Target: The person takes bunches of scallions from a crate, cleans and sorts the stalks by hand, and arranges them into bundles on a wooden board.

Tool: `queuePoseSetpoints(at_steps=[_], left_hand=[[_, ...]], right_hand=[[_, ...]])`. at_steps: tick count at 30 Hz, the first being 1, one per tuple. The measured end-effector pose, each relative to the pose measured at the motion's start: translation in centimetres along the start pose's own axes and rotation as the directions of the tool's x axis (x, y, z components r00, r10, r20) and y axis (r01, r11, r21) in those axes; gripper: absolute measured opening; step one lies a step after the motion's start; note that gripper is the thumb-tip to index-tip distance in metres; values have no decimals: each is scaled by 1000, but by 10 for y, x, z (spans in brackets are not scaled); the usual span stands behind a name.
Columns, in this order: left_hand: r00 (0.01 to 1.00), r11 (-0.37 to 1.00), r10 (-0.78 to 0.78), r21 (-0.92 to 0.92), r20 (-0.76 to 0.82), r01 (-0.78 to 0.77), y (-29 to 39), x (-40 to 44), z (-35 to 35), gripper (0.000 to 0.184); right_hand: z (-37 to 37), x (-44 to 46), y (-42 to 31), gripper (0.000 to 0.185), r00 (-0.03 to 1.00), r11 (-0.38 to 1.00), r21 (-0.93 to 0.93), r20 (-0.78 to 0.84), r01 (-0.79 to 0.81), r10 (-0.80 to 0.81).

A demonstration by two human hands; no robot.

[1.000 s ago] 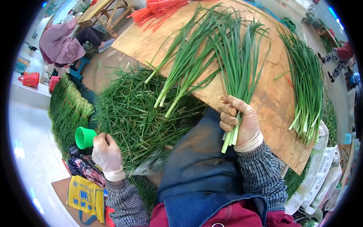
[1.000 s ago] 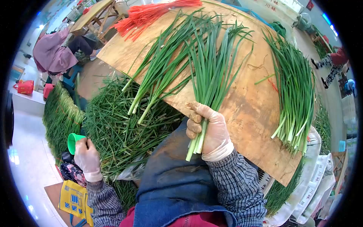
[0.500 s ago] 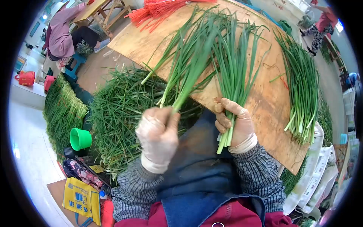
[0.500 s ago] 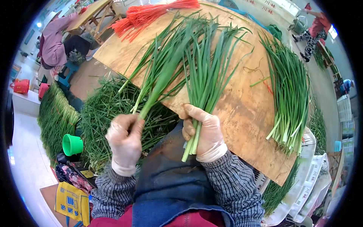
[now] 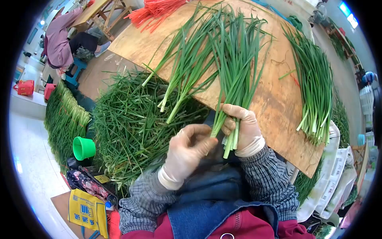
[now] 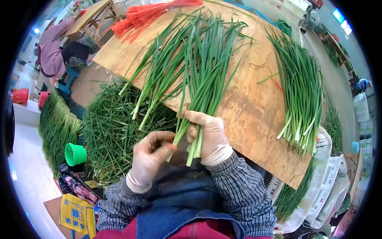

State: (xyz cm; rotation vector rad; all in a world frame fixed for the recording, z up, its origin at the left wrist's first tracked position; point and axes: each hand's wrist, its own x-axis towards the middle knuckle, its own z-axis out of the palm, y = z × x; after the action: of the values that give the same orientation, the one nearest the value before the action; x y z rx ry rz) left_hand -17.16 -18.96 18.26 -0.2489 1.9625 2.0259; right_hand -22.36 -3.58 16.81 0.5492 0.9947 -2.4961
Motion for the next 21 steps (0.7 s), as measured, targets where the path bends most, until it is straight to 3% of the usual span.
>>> queuePoseSetpoints(at_steps=[1,6,9,11,12,13,14,15,17,19,21], left_hand=[[997,987,-49,-152,53,56,-2,8,-3,32],[997,973,-74,-221,-5,71,2,17,9,16],[970,983,80,-145,-230,-116,-5,9,11,13],[941,984,38,-151,-336,-93,0,-10,1,10],[903,957,132,-183,-408,-223,-6,-17,-5,11],[821,918,233,-160,-521,-362,-16,-22,-15,13],[822,924,246,-132,-514,-359,-25,-31,-39,18],[688,906,308,-20,-657,-424,-32,-29,-53,21],[609,970,187,46,-771,-239,-36,-35,-84,28],[718,988,141,145,-682,-56,-37,-33,-104,29],[724,904,364,411,-586,-122,-34,-18,-96,27]], right_hand=[[0,0,0,13,1000,1000,2,6,2,-2],[0,-1,3,15,999,1000,-5,31,-13,13],[3,-2,2,13,1000,999,-53,-16,-1,0],[2,0,1,14,998,999,-23,-44,34,-35],[2,1,0,14,997,999,-8,-56,51,-52],[2,2,-2,15,996,998,13,-71,61,-60],[3,3,-6,17,994,997,34,-85,72,-69],[2,3,-9,19,992,995,55,-99,84,-79],[-15,7,-10,26,993,991,80,42,109,-113],[-15,7,-13,27,998,989,137,17,62,-65],[-13,7,-12,27,997,985,166,60,42,-53]])
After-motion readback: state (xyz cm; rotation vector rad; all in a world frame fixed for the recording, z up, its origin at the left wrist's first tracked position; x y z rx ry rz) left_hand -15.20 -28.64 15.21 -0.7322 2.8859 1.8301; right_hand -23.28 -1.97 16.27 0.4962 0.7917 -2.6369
